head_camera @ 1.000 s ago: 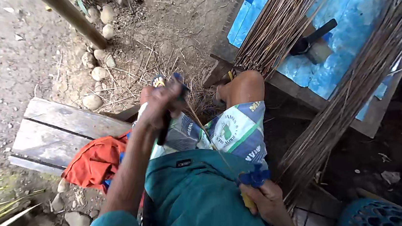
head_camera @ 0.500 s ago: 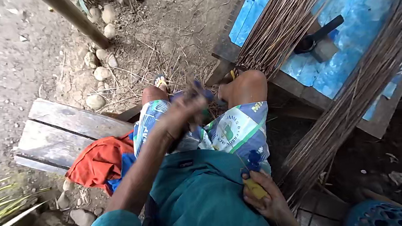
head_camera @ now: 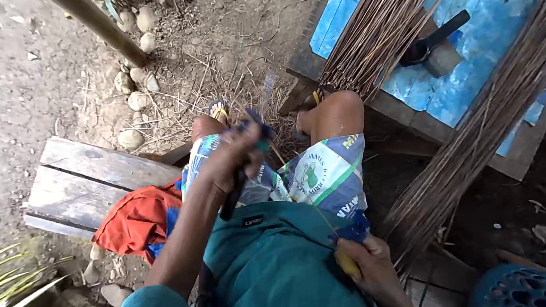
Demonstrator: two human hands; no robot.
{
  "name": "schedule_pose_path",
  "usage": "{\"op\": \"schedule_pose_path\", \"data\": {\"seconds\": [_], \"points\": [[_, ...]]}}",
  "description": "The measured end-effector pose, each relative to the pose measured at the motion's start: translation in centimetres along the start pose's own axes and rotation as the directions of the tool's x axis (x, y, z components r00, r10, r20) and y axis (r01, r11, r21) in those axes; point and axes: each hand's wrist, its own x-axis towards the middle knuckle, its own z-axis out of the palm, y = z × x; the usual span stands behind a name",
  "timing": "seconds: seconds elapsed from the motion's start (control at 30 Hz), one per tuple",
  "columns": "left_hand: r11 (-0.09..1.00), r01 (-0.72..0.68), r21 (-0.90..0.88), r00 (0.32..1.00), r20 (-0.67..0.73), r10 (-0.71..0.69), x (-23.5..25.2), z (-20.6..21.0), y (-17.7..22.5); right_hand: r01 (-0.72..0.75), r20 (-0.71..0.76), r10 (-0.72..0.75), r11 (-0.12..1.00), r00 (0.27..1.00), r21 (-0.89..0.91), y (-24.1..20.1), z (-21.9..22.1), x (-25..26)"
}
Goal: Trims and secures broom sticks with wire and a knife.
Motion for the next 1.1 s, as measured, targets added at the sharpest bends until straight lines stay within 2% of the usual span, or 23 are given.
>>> {"op": "schedule_pose_path", "data": {"seconds": [0.07, 0.13, 0.2, 0.3, 0.37, 0.4, 0.47, 0.53, 0.57, 0.63, 0.7, 0.77, 0.83, 0.93, 1.03, 1.1], "points": [[0.979, 0.159, 0.129, 0.970, 0.162, -0.179, -1.3, 4.0, -3.3, 0.120, -0.062, -0.134, 0.975, 0.989, -0.186, -0.7, 0.9, 1.3], [0.953, 0.280, 0.118, 0.893, 0.334, -0.303, -2.0, 6.4, -5.8, 0.201, -0.062, -0.228, 0.935, 0.972, -0.292, -1.2, 1.1, 2.0], [0.961, 0.274, 0.042, 0.912, 0.306, -0.273, -2.0, 5.7, -5.7, 0.257, 0.003, -0.274, 0.898, 0.962, -0.357, -1.0, 0.4, 1.5], [0.992, 0.094, -0.086, 0.991, 0.108, -0.084, -0.2, 0.9, -3.0, 0.294, 0.098, -0.279, 0.874, 0.955, -0.386, -0.1, -0.8, -0.8], [0.985, -0.002, -0.170, 0.999, 0.044, 0.010, 0.9, -1.9, -1.4, 0.241, 0.084, -0.226, 0.914, 0.971, -0.326, 0.2, -0.9, -1.8], [0.986, -0.008, -0.168, 1.000, 0.025, 0.012, 1.1, -2.0, -1.0, 0.185, 0.051, -0.178, 0.945, 0.983, -0.269, 0.1, -0.8, -1.9], [0.996, 0.060, -0.065, 0.997, 0.058, -0.057, 0.7, 0.3, -2.1, 0.010, -0.029, -0.012, 0.996, 1.000, -0.090, -0.3, -0.3, -1.3], [0.981, 0.190, 0.048, 0.960, 0.202, -0.195, -0.7, 4.1, -4.8, -0.172, -0.033, 0.181, 0.966, 0.983, 0.192, -0.9, 0.2, 0.1], [0.968, 0.235, 0.092, 0.919, 0.302, -0.252, -1.3, 5.7, -5.8, -0.231, 0.033, 0.234, 0.913, 0.972, 0.336, -1.0, 0.1, 0.7], [0.964, 0.258, 0.068, 0.892, 0.367, -0.264, -1.7, 6.9, -6.6, -0.335, 0.261, 0.224, 0.771, 0.939, 0.541, -0.3, -1.0, 1.1], [0.985, 0.174, -0.014, 0.954, 0.251, -0.165, -0.8, 4.6, -5.3, -0.427, 0.379, 0.244, 0.726, 0.893, 0.538, 0.5, -2.1, 0.2], [0.993, 0.042, -0.108, 0.992, 0.124, -0.029, 0.6, 0.4, -2.6, -0.467, 0.370, 0.311, 0.742, 0.875, 0.481, 0.8, -2.8, -1.4], [0.987, -0.052, -0.152, 0.997, 0.043, 0.059, 1.0, -2.1, -0.3, -0.467, 0.337, 0.335, 0.736, 0.880, 0.489, 0.6, -3.2, -2.0], [0.997, -0.040, -0.067, 0.999, 0.025, 0.041, 0.4, -0.3, -0.6, -0.419, 0.242, 0.344, 0.783, 0.907, 0.460, -0.3, -1.6, -0.4], [0.995, 0.089, -0.047, 0.979, 0.189, -0.079, -0.1, 3.4, -3.6, -0.319, 0.209, 0.251, 0.850, 0.945, 0.419, -1.5, 1.1, 3.5], [0.993, 0.112, -0.024, 0.973, 0.207, -0.104, -0.3, 5.2, -4.4, -0.237, 0.201, 0.159, 0.853, 0.967, 0.466, -1.7, 2.4, 5.9]]}}
